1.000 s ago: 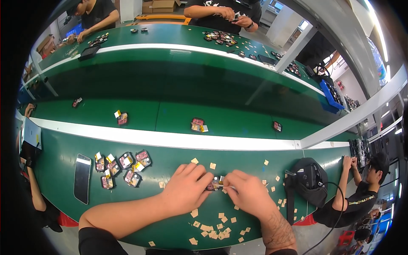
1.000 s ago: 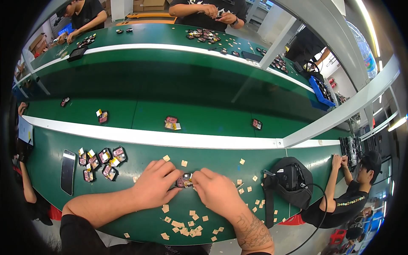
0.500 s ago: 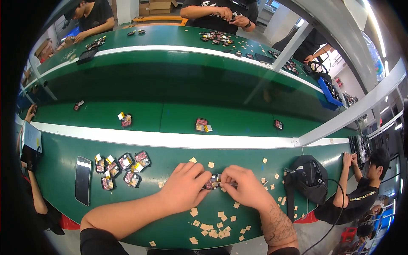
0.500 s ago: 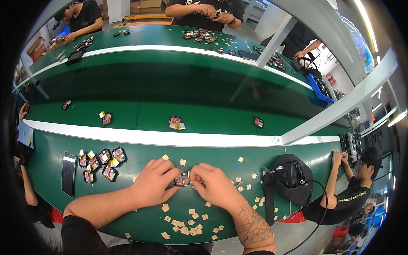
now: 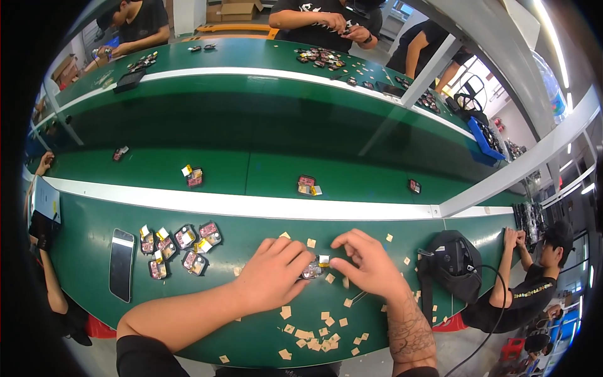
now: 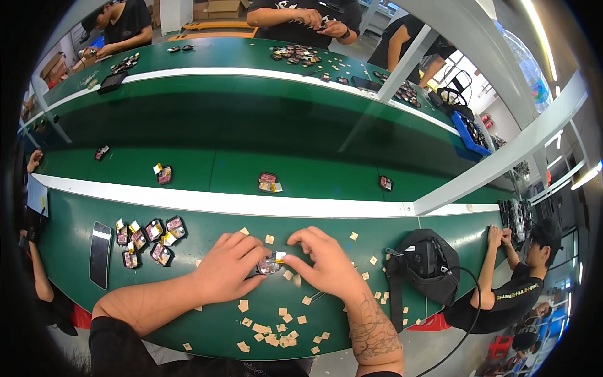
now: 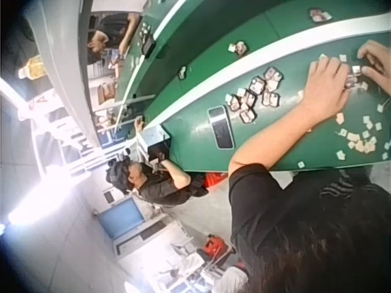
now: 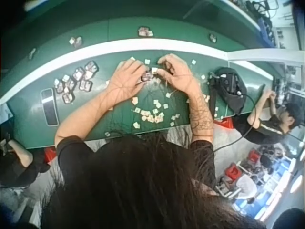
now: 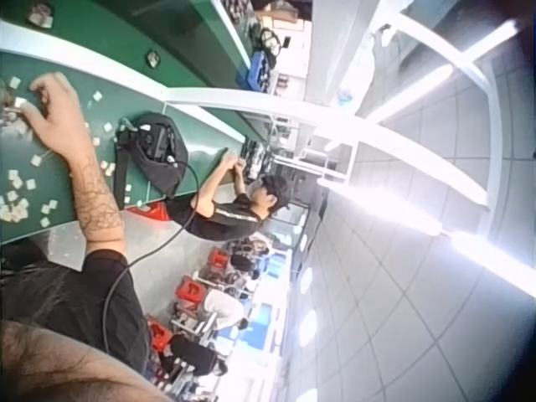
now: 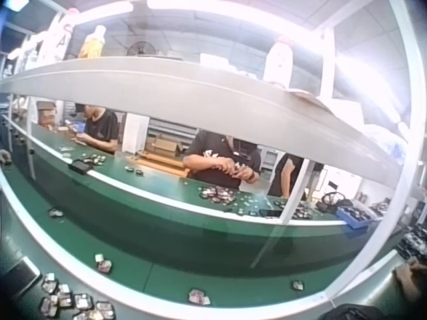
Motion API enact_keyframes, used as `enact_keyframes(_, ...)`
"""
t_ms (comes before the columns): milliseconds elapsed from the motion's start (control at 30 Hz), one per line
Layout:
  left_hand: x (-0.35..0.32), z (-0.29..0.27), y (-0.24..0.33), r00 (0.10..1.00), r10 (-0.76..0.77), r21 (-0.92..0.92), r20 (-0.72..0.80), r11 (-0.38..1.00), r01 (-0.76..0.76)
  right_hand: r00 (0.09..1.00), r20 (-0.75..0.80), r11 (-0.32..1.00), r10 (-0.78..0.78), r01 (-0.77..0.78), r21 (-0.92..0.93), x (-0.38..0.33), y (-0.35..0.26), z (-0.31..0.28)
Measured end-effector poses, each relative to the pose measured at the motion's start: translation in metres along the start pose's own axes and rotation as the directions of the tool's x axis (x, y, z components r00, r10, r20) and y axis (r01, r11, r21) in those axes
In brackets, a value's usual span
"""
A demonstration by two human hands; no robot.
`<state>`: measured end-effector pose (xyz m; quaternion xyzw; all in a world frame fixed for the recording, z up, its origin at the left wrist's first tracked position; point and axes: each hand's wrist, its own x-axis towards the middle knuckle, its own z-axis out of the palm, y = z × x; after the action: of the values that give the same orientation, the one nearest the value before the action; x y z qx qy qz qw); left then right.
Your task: Assembling small electronic components or plastic enclosures at a factory workbench.
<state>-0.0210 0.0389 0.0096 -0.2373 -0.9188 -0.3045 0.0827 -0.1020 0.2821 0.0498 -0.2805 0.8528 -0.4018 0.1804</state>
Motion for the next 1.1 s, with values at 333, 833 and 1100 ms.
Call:
enact_keyframes(333, -0.003, 0.007, -0.004, 0.994, 0.1, 0.045, 0.031, 0.994, -0.102, 0.988, -0.004, 0.986, -0.153, 0.153, -0.059, 0.001, 0.011, 0.02)
enact_keyframes(833, -0.004, 0.004, -0.005, 0.992, 0.117, 0.083, 0.056, 0.989, -0.122, 0.993, 0.009, 0.98, -0.114, 0.111, 0.166, 0.002, 0.016, 0.022)
enact_keyframes(1100, -0.005, 0.005, -0.006, 0.993, 0.114, 0.071, 0.035, 0.991, -0.116, 0.997, 0.059, 0.983, -0.05, 0.039, 0.178, 0.001, 0.013, 0.011)
